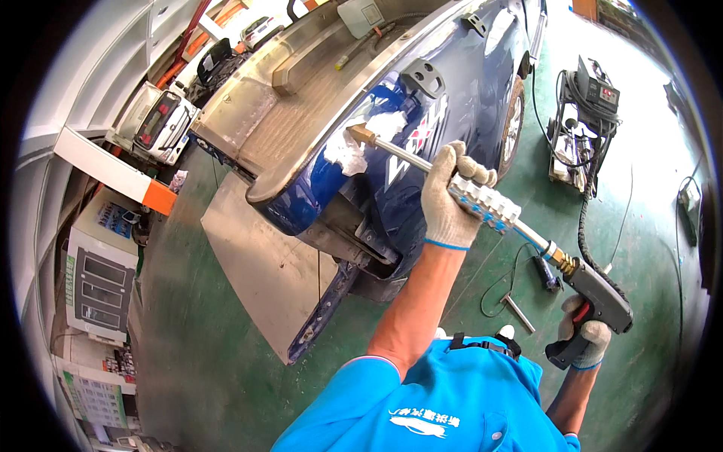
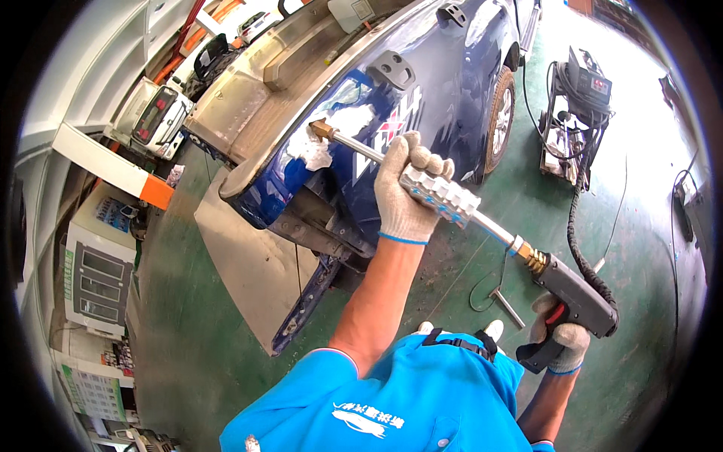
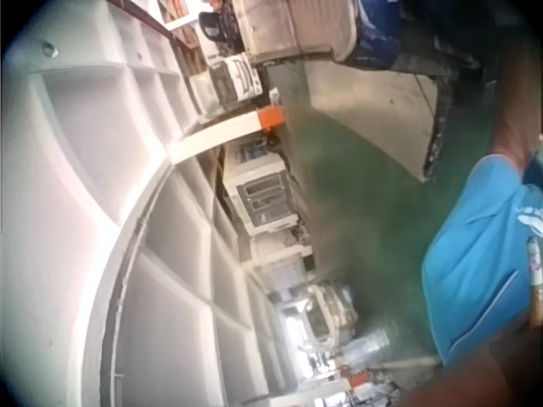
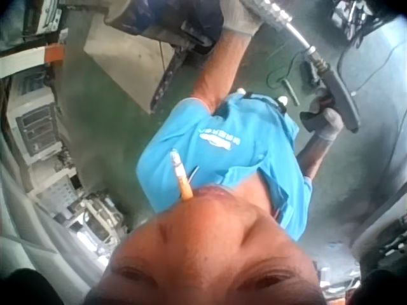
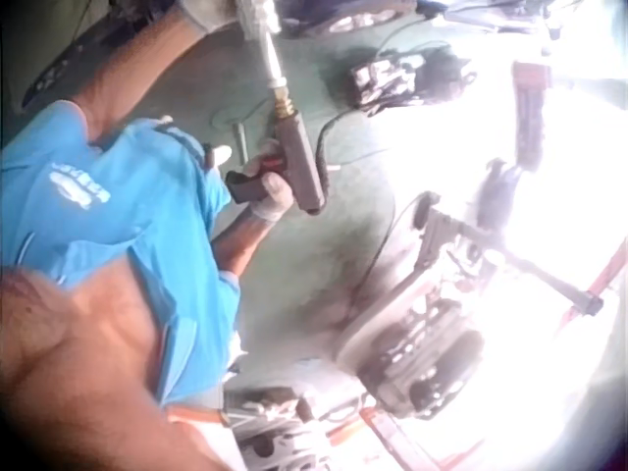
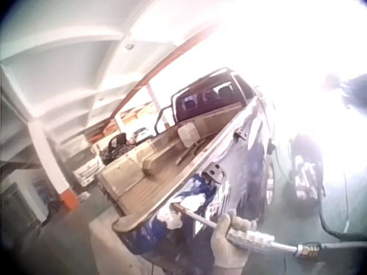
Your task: The person uses a hammer to tap a dented area on the rear side of a blue pickup truck. They then switch to a pneumatic hammer to continue working on the dent, repeatedly striking the same spot. Finally, they use a hammer again to finish the repair.
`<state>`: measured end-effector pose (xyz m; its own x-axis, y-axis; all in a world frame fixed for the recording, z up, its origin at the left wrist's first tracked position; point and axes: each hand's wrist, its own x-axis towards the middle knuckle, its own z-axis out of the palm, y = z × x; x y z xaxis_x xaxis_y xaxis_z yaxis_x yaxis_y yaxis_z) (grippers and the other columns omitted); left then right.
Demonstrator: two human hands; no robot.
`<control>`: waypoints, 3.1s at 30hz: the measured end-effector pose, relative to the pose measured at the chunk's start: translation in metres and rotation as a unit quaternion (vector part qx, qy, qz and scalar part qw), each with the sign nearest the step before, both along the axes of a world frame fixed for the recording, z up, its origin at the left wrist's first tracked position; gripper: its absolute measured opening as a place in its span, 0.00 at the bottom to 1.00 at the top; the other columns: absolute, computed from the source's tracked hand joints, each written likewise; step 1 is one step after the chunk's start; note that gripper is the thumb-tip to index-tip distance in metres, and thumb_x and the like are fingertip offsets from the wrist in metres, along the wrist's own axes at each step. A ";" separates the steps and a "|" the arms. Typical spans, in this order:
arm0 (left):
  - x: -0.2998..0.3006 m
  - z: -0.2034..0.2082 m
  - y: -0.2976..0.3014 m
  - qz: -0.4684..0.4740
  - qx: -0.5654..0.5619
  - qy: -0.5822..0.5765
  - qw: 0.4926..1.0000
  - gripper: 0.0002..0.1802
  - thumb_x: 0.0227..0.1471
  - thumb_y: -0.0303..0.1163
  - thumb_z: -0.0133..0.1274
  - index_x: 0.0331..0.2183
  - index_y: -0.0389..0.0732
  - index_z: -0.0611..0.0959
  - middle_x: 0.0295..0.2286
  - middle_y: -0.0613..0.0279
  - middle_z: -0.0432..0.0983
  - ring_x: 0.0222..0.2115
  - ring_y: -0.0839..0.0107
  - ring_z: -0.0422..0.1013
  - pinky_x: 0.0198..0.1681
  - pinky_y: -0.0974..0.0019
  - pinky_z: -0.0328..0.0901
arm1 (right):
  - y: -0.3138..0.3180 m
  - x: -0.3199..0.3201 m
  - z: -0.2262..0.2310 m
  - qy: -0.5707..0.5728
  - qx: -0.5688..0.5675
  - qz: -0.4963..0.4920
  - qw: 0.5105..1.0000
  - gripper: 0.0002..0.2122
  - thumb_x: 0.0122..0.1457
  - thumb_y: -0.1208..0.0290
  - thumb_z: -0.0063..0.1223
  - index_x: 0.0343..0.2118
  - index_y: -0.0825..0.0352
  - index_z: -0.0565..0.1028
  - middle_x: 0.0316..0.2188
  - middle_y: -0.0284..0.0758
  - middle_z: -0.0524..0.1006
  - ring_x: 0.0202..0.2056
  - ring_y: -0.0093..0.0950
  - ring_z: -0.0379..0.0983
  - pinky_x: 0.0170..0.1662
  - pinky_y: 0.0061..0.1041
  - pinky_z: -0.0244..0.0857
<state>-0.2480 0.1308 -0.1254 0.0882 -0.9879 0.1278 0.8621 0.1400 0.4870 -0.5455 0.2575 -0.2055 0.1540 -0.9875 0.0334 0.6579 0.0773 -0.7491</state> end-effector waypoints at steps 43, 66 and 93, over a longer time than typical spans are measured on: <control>0.207 0.083 0.092 0.085 -0.136 -0.970 -0.181 0.51 0.49 0.55 0.62 0.65 0.35 0.65 0.67 0.44 0.55 0.69 0.53 0.51 0.72 0.43 0.41 | 0.054 0.061 -0.126 -0.603 0.006 0.065 0.795 0.41 0.62 0.75 0.59 0.72 0.60 0.45 0.28 0.26 0.63 0.17 0.14 0.60 0.18 0.17 0.58; 0.145 0.067 -0.031 0.105 -0.060 -0.966 -0.228 0.53 0.55 0.59 0.54 0.67 0.29 0.59 0.68 0.38 0.49 0.70 0.46 0.45 0.73 0.48 0.37 | 0.080 0.014 -0.175 -0.592 0.089 -0.006 0.801 0.20 0.63 0.71 0.61 0.53 0.67 0.65 0.28 0.23 0.62 0.19 0.11 0.58 0.22 0.17 0.56; 0.136 0.036 -0.025 0.208 0.001 -0.969 -0.134 0.50 0.52 0.53 0.60 0.65 0.31 0.64 0.67 0.40 0.53 0.69 0.45 0.48 0.72 0.46 0.42 | 0.061 -0.063 -0.227 -0.611 0.285 -0.026 0.738 0.27 0.60 0.77 0.60 0.61 0.70 0.63 0.41 0.28 0.71 0.25 0.13 0.60 0.31 0.19 0.58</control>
